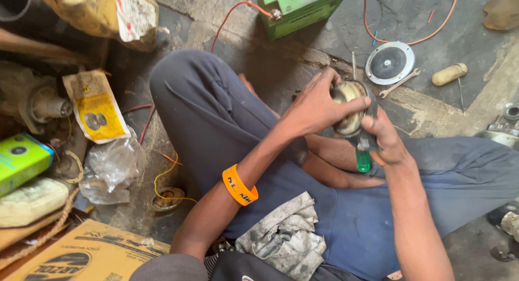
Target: The person sits on the floor and uses a screwdriver and wrench to disassemble and adjust a cylindrical electrical component. They remove a cover, manipulate internal parts, and reassemble the unit while surrounded by tools and parts.
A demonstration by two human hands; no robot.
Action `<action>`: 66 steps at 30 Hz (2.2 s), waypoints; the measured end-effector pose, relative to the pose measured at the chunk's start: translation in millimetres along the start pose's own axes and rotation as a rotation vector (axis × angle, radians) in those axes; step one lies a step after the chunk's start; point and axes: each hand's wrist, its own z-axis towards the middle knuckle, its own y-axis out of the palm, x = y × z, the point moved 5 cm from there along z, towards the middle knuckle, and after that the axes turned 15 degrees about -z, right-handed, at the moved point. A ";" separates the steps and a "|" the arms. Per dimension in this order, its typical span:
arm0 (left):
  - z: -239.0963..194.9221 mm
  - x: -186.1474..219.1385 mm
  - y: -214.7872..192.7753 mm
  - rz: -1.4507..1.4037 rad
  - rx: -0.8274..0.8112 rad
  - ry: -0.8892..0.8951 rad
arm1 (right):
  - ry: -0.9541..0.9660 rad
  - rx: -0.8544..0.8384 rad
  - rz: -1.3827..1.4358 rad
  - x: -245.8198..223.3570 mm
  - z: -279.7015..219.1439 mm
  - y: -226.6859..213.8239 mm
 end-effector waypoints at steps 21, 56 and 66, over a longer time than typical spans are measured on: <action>0.0 16.4 5.1 -0.049 -0.158 0.052 | -0.077 0.171 -0.149 -30.1 -3.1 2.2; 9.7 -15.8 -9.4 -0.631 -0.038 -0.209 | 0.090 0.002 0.153 -31.8 -16.8 -26.5; 6.0 -27.8 8.2 -1.018 -0.122 -0.483 | 0.094 0.245 0.098 -26.8 -17.1 -40.7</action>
